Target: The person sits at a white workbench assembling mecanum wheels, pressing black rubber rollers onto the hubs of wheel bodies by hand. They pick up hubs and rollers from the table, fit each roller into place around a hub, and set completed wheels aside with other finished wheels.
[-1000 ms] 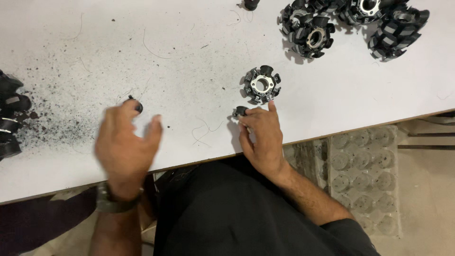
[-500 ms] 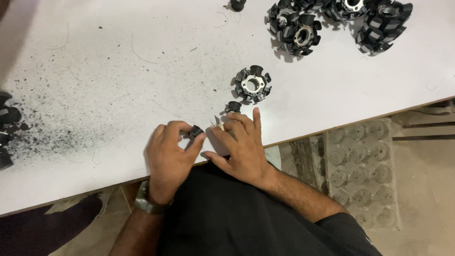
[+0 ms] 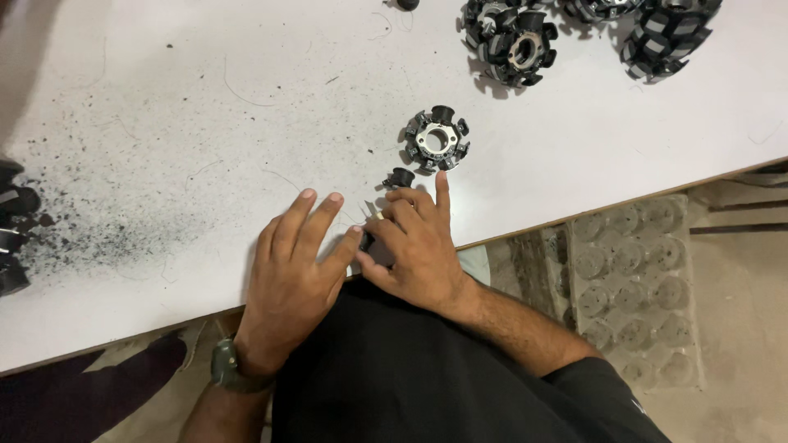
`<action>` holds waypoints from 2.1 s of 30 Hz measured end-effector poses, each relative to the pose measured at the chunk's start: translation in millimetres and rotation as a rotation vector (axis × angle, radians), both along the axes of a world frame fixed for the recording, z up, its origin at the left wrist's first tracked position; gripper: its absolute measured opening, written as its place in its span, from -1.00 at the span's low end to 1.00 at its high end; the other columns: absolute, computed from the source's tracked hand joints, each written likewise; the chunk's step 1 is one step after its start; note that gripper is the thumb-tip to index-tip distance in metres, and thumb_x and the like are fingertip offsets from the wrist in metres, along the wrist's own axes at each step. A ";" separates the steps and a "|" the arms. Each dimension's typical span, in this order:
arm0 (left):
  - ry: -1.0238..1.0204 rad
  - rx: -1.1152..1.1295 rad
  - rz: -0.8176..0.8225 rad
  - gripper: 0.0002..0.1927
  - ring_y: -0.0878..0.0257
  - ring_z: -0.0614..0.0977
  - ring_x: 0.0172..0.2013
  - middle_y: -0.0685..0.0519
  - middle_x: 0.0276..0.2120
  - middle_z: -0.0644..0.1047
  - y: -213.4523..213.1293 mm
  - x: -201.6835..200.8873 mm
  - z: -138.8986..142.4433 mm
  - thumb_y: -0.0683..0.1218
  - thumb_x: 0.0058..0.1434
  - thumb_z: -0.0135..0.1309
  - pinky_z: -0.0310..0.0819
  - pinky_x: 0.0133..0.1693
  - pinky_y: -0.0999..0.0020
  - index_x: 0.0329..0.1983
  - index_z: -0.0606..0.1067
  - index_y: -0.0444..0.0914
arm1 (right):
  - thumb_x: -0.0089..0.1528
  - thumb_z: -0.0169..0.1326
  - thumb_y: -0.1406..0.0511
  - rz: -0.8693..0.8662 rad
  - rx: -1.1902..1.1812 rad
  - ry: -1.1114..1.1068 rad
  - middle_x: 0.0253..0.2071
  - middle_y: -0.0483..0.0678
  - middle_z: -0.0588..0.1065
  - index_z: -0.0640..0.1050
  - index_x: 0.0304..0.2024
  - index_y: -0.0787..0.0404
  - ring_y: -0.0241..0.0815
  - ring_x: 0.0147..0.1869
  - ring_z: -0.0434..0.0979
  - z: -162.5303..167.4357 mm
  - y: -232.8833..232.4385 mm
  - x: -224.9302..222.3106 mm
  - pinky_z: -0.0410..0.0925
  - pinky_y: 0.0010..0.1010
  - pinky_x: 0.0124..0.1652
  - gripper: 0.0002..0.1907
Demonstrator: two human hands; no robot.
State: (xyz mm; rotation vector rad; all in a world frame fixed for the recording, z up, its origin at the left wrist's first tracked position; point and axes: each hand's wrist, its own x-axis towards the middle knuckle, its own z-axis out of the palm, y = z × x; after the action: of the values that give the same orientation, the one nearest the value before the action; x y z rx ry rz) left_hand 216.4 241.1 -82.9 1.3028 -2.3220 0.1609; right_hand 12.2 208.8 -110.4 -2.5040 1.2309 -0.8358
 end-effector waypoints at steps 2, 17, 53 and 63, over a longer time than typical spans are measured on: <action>-0.019 -0.013 0.028 -0.76 0.06 0.38 0.32 0.02 0.21 0.51 0.3 0.5 -3.9 -0.09 0.20 0.29 0.39 0.17 0.10 -0.06 0.61 -0.12 | 0.09 0.36 0.14 0.007 -0.001 0.008 -0.08 0.05 0.41 0.60 -0.11 0.22 0.08 0.26 0.34 3.2 -2.7 1.8 -0.24 0.50 0.41 -0.58; 0.244 -0.006 0.176 -0.86 0.08 0.47 0.23 0.03 0.13 0.53 16.1 -9.6 -36.2 -0.11 0.20 0.33 0.32 0.21 0.05 -0.20 0.62 -0.18 | 0.21 0.25 0.41 0.166 -0.026 -0.322 -0.18 -0.06 0.51 0.49 -0.04 0.22 -0.06 0.25 0.47 -32.0 18.5 -6.1 -0.26 0.21 0.53 -0.71; 0.369 0.126 0.221 -0.91 0.11 0.54 0.20 0.06 -0.03 0.63 13.3 -18.5 -41.5 -0.19 0.18 0.26 0.10 0.35 -0.07 -0.25 0.61 -0.22 | 0.17 0.30 0.54 0.309 -0.113 -0.348 -0.17 -0.01 0.50 0.43 -0.04 0.24 0.00 0.27 0.56 -47.7 18.9 -8.0 -0.03 0.14 0.52 -0.60; 0.423 0.197 0.202 -0.89 0.11 0.56 0.18 0.07 -0.06 0.64 13.2 -16.2 -42.7 -0.20 0.18 0.21 0.07 0.37 -0.04 -0.22 0.61 -0.23 | 0.15 0.28 0.54 0.232 -0.099 -0.272 -0.12 0.00 0.55 0.50 -0.11 0.28 -0.11 0.17 0.58 -38.1 16.2 -1.7 -0.01 0.12 0.52 -0.69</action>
State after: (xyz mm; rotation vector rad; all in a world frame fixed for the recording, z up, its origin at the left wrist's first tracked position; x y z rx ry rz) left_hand 200.1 254.3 -125.6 1.4987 -1.8837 -0.2635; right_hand 10.5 225.0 -148.5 -2.4427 0.8139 -1.1514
